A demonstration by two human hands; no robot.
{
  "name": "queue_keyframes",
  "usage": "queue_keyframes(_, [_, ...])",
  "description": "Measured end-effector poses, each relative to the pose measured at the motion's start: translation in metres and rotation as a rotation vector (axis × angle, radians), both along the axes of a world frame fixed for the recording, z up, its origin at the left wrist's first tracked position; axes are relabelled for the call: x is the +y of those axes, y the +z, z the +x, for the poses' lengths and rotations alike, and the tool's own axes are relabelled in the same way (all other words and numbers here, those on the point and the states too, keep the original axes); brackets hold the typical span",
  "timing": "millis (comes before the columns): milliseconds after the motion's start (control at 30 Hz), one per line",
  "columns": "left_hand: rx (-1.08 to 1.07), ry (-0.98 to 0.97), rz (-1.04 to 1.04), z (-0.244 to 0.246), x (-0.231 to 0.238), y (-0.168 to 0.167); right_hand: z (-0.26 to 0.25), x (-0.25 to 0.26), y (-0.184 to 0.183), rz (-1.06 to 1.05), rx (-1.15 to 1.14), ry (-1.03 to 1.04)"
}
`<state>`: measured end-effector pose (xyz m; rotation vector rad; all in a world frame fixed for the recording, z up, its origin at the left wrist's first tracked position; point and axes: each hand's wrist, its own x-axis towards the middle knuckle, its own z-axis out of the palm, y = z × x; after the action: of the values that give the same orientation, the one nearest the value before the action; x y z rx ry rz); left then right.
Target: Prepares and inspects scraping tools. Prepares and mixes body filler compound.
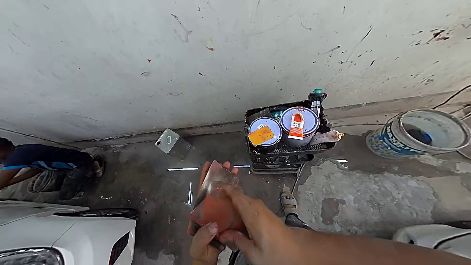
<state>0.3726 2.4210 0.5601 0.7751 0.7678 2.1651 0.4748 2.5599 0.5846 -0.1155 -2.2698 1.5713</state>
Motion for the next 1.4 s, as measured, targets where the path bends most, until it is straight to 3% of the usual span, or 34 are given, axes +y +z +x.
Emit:
queue_keyframes(133, [0.165,-0.057,-0.162,0.004,0.003,0.001,-0.012,0.024,-0.017,-0.051,-0.043,-0.123])
queue_keyframes(233, [0.112,-0.055,-0.27,0.003,-0.002,0.008,0.002,0.011,0.003,-0.006,0.015,0.022])
queue_keyframes(300, [0.161,-0.135,-0.306,0.001,-0.003,0.009,-0.003,0.03,-0.004,0.009,0.017,0.046])
queue_keyframes(367, [0.163,-0.176,-0.3,0.001,0.004,0.006,-0.008,0.038,-0.012,-0.021,-0.007,0.023])
queue_keyframes(500, [0.114,-0.224,-0.229,-0.008,0.008,0.011,-0.005,0.028,0.008,-0.024,0.023,0.202])
queue_keyframes(633, [0.061,-0.16,-0.161,-0.003,-0.005,0.002,-0.018,0.033,-0.006,0.029,-0.102,-0.002])
queue_keyframes(767, [0.018,-0.144,-0.072,-0.012,-0.001,0.004,-0.005,0.009,0.007,0.027,0.009,0.103])
queue_keyframes(833, [-0.08,-0.048,-0.032,-0.006,-0.01,0.0,-0.014,0.019,-0.015,-0.196,-0.082,-0.139])
queue_keyframes(900, [-0.101,0.019,-0.002,0.001,-0.003,0.005,-0.026,0.029,-0.024,-0.649,-0.237,-0.308])
queue_keyframes(967, [0.081,0.083,-0.177,0.004,0.013,0.012,-0.03,0.027,-0.018,-1.095,-0.287,-0.331])
queue_keyframes(1033, [0.275,0.006,-0.334,0.001,0.019,0.017,-0.028,0.027,-0.014,-1.204,-0.268,-0.322])
queue_keyframes(1100, [0.24,-0.126,-0.262,-0.004,0.004,0.027,-0.025,0.03,-0.007,-1.025,-0.153,-0.355])
queue_keyframes(1200, [-0.006,-0.12,-0.138,-0.012,0.01,0.041,-0.021,0.017,0.009,-0.353,0.059,-0.343])
queue_keyframes(1267, [-0.003,-0.027,-0.044,-0.007,0.018,0.037,-0.022,0.009,0.019,0.037,0.129,-0.384])
queue_keyframes(1300, [0.067,0.033,-0.044,-0.006,0.023,0.037,-0.024,0.009,0.02,0.099,0.168,-0.44])
queue_keyframes(1400, [0.334,0.145,-0.125,-0.007,0.028,0.034,-0.026,0.005,0.017,0.004,0.146,-0.542])
